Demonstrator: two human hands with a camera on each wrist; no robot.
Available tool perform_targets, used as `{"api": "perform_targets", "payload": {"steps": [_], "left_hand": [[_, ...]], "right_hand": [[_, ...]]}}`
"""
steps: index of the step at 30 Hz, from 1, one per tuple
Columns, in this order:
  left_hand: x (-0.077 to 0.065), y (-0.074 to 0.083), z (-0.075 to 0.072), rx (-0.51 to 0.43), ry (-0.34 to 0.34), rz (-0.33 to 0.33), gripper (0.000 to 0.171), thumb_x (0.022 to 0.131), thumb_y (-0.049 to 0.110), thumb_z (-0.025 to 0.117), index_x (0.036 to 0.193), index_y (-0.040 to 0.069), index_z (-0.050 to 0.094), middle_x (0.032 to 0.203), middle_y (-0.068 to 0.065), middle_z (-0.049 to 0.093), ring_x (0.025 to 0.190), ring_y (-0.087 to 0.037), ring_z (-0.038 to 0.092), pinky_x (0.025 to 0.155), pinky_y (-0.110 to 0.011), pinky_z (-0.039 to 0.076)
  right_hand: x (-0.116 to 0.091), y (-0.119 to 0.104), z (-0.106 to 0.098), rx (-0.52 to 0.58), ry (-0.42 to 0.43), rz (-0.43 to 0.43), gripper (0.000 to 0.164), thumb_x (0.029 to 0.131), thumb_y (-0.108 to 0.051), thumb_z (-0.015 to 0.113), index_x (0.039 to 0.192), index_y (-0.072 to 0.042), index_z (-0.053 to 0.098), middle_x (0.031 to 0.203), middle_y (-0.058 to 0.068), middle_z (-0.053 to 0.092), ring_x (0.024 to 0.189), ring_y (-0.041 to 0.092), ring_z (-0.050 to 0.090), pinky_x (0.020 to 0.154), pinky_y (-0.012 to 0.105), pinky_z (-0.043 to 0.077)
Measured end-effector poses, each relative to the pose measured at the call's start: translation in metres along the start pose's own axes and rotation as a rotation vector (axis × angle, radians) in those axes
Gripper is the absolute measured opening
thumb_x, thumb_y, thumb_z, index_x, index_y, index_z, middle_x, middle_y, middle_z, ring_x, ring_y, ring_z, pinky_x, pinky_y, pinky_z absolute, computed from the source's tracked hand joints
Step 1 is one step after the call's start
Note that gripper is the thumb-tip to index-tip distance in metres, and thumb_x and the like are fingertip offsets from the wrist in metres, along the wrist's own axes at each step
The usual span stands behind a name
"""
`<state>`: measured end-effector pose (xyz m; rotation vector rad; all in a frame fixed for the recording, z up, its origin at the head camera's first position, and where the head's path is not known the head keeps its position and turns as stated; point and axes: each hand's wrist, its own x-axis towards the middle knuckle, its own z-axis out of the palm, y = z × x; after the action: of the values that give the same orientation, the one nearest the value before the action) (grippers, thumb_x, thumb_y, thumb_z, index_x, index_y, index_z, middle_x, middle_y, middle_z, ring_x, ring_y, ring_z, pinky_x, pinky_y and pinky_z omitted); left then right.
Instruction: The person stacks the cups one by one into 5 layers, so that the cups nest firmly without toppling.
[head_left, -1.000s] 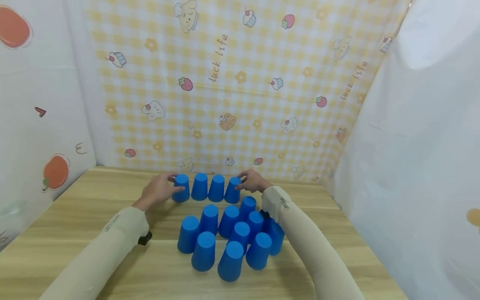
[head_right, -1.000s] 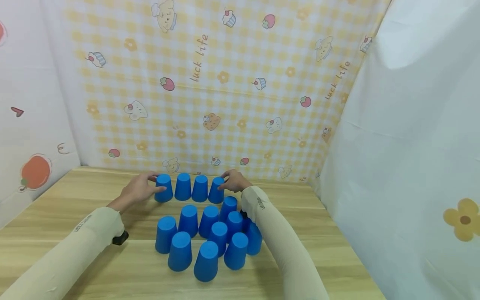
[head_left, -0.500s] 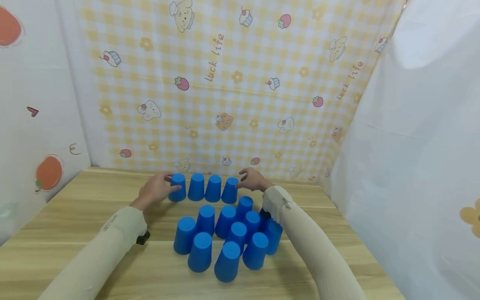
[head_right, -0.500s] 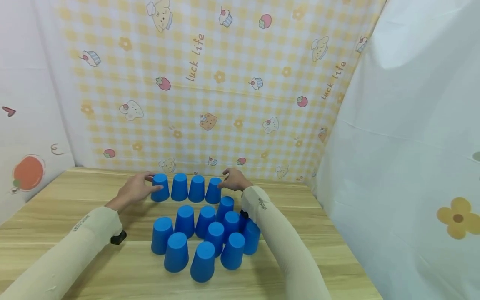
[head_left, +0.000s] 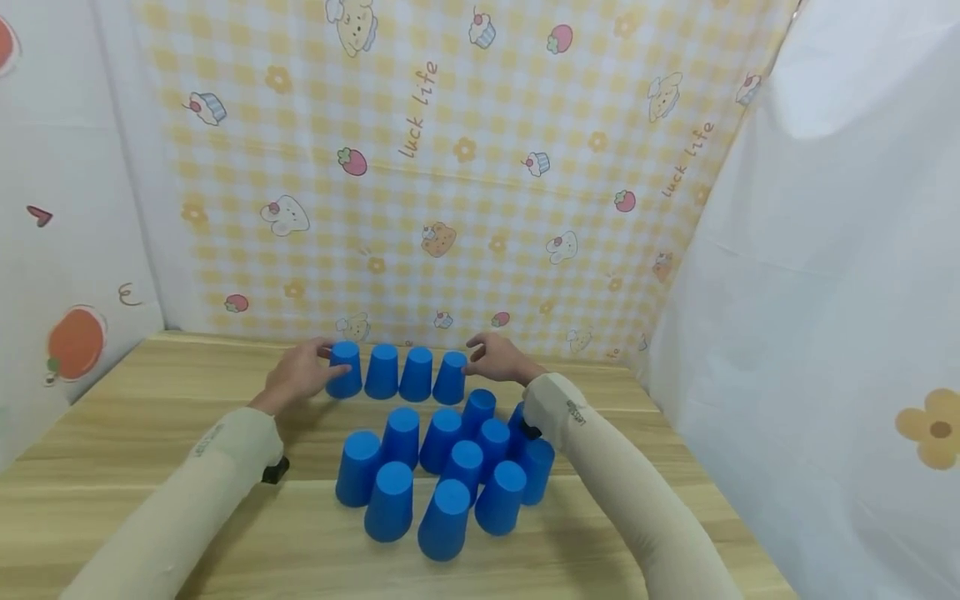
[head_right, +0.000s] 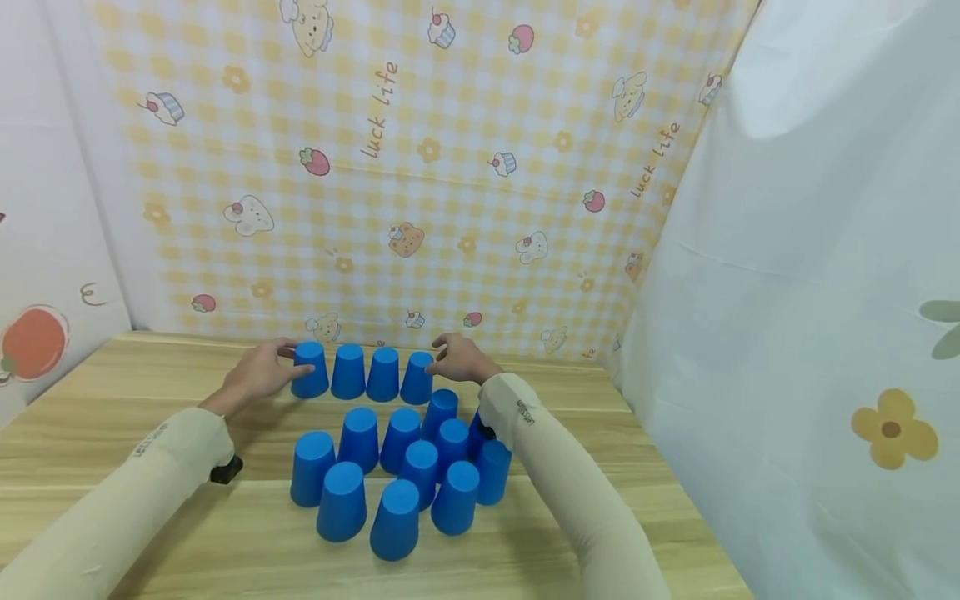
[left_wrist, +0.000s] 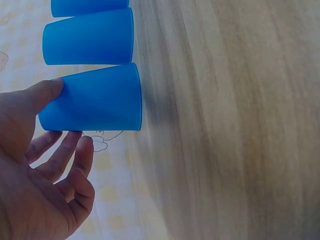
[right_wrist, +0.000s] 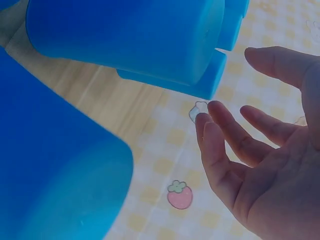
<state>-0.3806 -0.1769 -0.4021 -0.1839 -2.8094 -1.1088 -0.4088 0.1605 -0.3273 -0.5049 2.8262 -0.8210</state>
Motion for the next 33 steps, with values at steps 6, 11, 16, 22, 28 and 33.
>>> {"api": "perform_targets", "payload": {"steps": [6,11,16,22,28,33], "left_hand": [[0.003,0.002,0.000,-0.002,-0.013,-0.024,0.061,0.098,0.040,0.062,0.140,-0.001,0.047,0.136,-0.027,0.053,0.122,-0.047,0.051,0.094,-0.062,0.046],[0.004,0.000,-0.001,0.001,-0.010,-0.014,0.060,0.097,0.040,0.062,0.138,-0.002,0.049,0.136,-0.028,0.053,0.122,-0.048,0.052,0.093,-0.062,0.046],[0.005,-0.004,0.002,0.000,-0.025,-0.006,0.059,0.096,0.039,0.064,0.138,-0.001,0.049,0.135,-0.028,0.054,0.122,-0.049,0.051,0.093,-0.063,0.046],[0.000,-0.007,0.003,0.000,-0.037,-0.032,0.062,0.096,0.038,0.064,0.138,-0.005,0.047,0.138,-0.030,0.051,0.124,-0.050,0.049,0.094,-0.062,0.046],[-0.010,-0.003,0.000,0.023,-0.030,-0.044,0.059,0.097,0.034,0.063,0.137,-0.006,0.048,0.140,-0.031,0.049,0.126,-0.051,0.046,0.096,-0.064,0.043],[-0.021,0.007,-0.003,0.035,-0.006,-0.043,0.054,0.098,0.028,0.061,0.137,-0.006,0.048,0.139,-0.030,0.049,0.127,-0.051,0.045,0.095,-0.065,0.043]], "right_hand": [[-0.010,0.000,-0.004,-0.028,-0.012,-0.022,0.043,0.094,-0.021,0.068,0.131,-0.002,0.059,0.126,0.018,0.064,0.115,0.032,0.062,0.091,0.043,0.055],[-0.019,0.008,-0.004,-0.061,-0.030,-0.036,0.041,0.094,-0.023,0.069,0.129,-0.003,0.061,0.123,0.014,0.066,0.112,0.028,0.063,0.090,0.041,0.055],[-0.027,0.015,-0.006,-0.050,-0.022,-0.070,0.036,0.093,-0.018,0.069,0.125,-0.002,0.063,0.119,0.015,0.067,0.110,0.029,0.064,0.088,0.040,0.055],[-0.031,0.022,-0.007,-0.011,-0.010,-0.064,0.031,0.093,-0.018,0.070,0.120,-0.004,0.065,0.114,0.012,0.069,0.104,0.025,0.066,0.084,0.038,0.057],[-0.034,0.028,-0.010,0.038,-0.026,-0.075,0.030,0.093,-0.020,0.069,0.119,-0.005,0.066,0.111,0.009,0.070,0.101,0.023,0.067,0.084,0.039,0.057],[-0.033,0.031,-0.011,0.053,-0.042,-0.097,0.030,0.093,-0.020,0.070,0.119,-0.006,0.067,0.109,0.008,0.071,0.099,0.022,0.068,0.085,0.039,0.057]]}}
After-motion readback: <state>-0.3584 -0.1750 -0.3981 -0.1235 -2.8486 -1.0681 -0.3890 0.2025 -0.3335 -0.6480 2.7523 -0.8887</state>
